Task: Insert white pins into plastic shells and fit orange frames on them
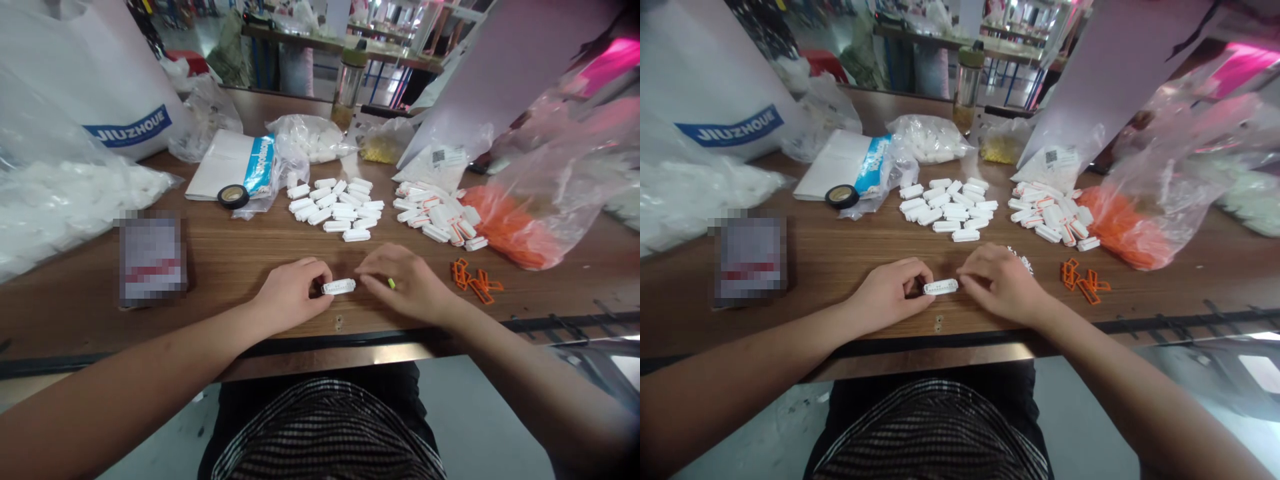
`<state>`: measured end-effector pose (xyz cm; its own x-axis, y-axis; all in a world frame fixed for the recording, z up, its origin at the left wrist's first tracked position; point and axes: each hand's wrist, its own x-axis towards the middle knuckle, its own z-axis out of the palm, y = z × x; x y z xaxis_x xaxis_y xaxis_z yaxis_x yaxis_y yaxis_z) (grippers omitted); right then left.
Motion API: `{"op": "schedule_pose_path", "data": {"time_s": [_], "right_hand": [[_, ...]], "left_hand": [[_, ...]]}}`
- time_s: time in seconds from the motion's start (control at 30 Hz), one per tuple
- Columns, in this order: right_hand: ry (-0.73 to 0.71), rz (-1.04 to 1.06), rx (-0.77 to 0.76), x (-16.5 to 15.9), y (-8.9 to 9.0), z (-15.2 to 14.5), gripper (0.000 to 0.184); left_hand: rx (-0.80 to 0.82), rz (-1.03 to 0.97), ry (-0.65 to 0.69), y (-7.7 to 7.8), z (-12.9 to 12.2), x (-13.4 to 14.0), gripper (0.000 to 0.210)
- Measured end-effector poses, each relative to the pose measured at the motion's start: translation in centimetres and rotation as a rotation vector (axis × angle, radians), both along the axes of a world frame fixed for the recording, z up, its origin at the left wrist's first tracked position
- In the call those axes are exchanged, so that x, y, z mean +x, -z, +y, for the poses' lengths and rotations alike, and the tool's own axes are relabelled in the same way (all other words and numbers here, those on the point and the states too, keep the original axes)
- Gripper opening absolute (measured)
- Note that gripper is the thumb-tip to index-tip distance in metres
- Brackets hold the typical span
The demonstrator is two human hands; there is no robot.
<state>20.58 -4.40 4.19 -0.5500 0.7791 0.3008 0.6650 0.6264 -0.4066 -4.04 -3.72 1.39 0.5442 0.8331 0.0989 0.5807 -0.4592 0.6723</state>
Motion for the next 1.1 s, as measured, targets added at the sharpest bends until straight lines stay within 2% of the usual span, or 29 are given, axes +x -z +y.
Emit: {"op": "schedule_pose_path", "data": {"time_s": [0.07,0.2,0.27,0.4,0.57,0.8,1.1], "right_hand": [[0.163,0.038,-0.03,2.1,-0.1,1.5,0.018],[0.55,-0.199,-0.16,6.6,0.0,4.8,0.019],[0.632,-0.259,-0.262,8.0,0.3,5.7,0.02],[0.633,-0.212,-0.37,8.5,0.7,6.0,0.023],[0.595,-0.239,-0.312,8.0,1.1,5.6,0.023],[0.687,-0.363,-0.274,8.7,1.0,5.9,0.026],[0.675,-0.189,-0.348,11.0,1.6,5.8,0.019]], "left_hand": [[-0.009,0.011,0.002,-0.2,0.0,0.1,0.009],[-0.025,0.021,0.002,-0.2,0.0,0.1,0.01],[-0.02,0.02,0.003,-0.1,0.0,0.0,0.01],[-0.013,0.019,0.005,0.1,0.0,-0.1,0.011],[-0.014,0.017,0.008,0.0,0.1,0.0,0.011],[-0.02,0.023,0.009,-0.1,0.1,0.0,0.011],[-0.018,0.011,0.011,0.1,0.2,0.0,0.01]]}}
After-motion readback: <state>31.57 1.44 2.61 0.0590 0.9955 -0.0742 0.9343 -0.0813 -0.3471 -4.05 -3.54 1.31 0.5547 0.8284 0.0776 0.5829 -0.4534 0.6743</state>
